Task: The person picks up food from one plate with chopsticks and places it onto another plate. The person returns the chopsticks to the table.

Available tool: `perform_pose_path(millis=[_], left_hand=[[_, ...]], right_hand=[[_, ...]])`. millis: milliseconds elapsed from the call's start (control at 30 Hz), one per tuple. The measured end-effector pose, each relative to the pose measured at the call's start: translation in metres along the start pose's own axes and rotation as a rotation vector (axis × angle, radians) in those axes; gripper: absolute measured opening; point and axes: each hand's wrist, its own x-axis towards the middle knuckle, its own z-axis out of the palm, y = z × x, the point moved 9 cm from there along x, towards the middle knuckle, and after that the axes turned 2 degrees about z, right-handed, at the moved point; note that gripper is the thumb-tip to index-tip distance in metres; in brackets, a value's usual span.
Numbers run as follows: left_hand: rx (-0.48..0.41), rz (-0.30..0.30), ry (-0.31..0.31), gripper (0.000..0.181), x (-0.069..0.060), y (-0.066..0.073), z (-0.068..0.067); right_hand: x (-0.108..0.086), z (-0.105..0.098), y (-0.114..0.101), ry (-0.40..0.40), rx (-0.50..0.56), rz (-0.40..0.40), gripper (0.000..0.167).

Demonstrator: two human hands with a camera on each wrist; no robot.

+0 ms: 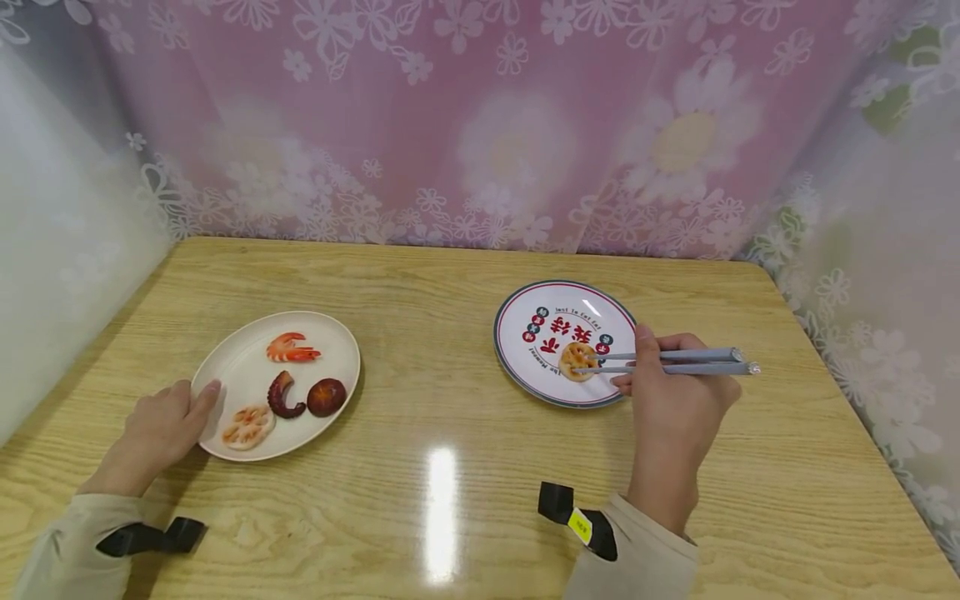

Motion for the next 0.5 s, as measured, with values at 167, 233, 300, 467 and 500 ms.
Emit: perform_pose_path(millis=[167, 233, 300, 467, 500], left_hand=[[-0.004, -0.001, 0.004, 0.073, 0.0002, -0.0005, 0.0001], [-0.006, 0.0, 0.008, 0.072, 0.0004, -0.0006, -0.0001], [-0.009, 0.0, 0.012, 0.071, 0.0005, -0.0005, -0.0005], [-0.01, -0.005, 0.01, 0.072, 0.0007, -0.0009, -0.0008], [-0.01, -0.005, 0.009, 0.072, 0.0008, -0.001, -0.0007]], right_hand=[[0.0014, 0.0049, 0.0024, -0.023, -0.04, 0.011, 0.031], [0.0022, 0.005, 0.0038, -0.011, -0.037, 0.016, 0.031], [0.0032, 0.0051, 0.0052, 0.013, -0.026, 0.008, 0.032], [0.0061, 0.0054, 0.0039, 0.095, 0.015, -0.1, 0.035], [0.0066, 0.0056, 0.0032, 0.107, 0.034, -0.129, 0.036]])
